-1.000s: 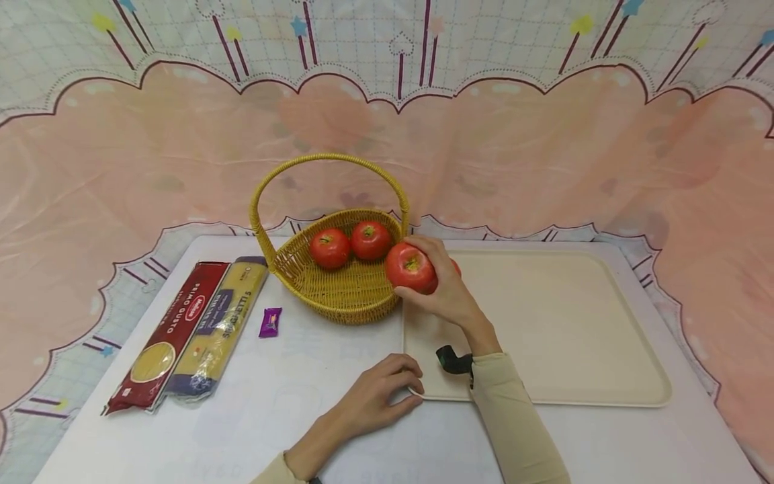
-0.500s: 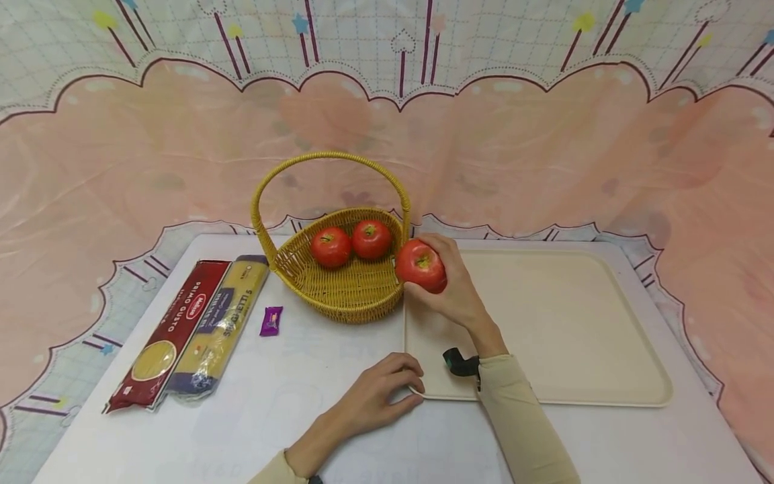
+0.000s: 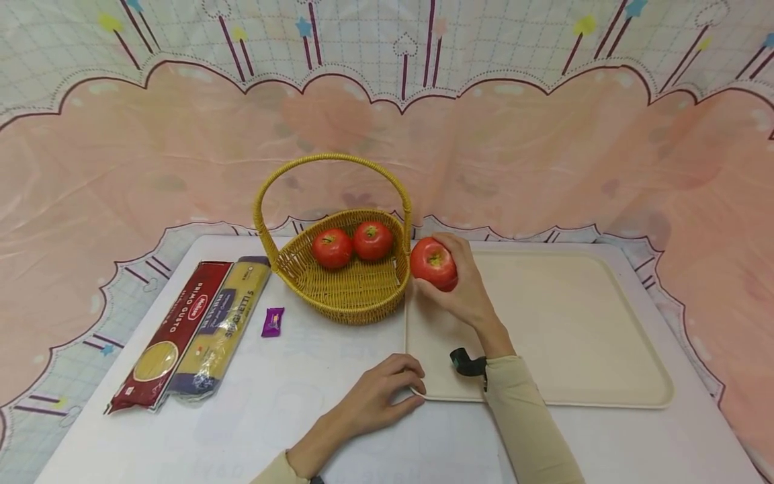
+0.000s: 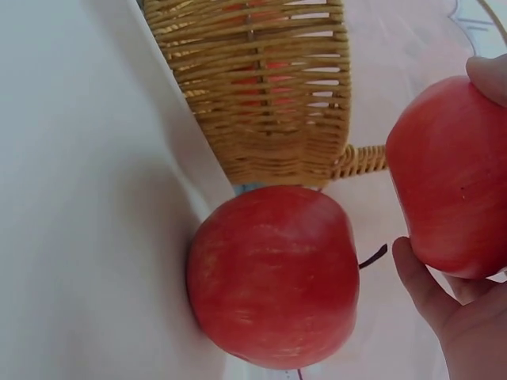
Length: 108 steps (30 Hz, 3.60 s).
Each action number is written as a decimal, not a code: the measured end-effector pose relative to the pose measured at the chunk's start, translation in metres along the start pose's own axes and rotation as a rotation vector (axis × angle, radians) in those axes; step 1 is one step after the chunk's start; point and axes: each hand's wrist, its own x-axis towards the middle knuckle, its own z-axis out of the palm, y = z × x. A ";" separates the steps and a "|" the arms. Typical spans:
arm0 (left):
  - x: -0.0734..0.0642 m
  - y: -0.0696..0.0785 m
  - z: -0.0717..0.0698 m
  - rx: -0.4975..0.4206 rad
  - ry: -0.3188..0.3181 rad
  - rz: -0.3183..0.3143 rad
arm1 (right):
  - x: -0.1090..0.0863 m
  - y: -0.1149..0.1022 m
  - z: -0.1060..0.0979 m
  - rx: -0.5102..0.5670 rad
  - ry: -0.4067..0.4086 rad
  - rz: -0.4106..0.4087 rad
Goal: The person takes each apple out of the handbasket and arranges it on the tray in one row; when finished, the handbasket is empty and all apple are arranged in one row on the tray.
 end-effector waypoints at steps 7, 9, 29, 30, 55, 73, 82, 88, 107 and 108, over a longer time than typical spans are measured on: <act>0.000 0.001 0.000 -0.016 -0.008 -0.018 | 0.000 0.005 -0.005 -0.010 0.022 0.040; 0.000 0.001 0.000 -0.012 -0.006 -0.017 | 0.000 0.007 -0.007 -0.011 0.027 0.041; 0.000 0.001 0.000 -0.012 -0.008 -0.023 | -0.001 0.018 -0.021 0.000 0.056 0.124; 0.000 0.001 0.000 -0.010 -0.005 -0.021 | -0.002 0.018 -0.022 0.001 0.057 0.129; 0.000 0.001 0.002 -0.009 0.011 0.002 | -0.005 0.029 -0.037 -0.063 0.044 0.114; 0.002 0.002 0.000 -0.034 -0.010 -0.025 | -0.008 0.038 -0.045 -0.051 0.044 0.216; 0.002 0.003 -0.001 -0.031 -0.008 -0.024 | -0.009 0.074 -0.045 -0.056 0.059 0.236; 0.001 0.003 0.000 -0.027 -0.005 -0.019 | -0.012 0.093 -0.046 -0.055 0.065 0.270; 0.001 0.003 0.000 -0.032 -0.004 -0.023 | -0.022 0.112 -0.052 -0.100 -0.062 0.412; 0.001 0.003 0.000 -0.034 -0.005 -0.023 | -0.022 0.112 -0.053 -0.098 -0.065 0.419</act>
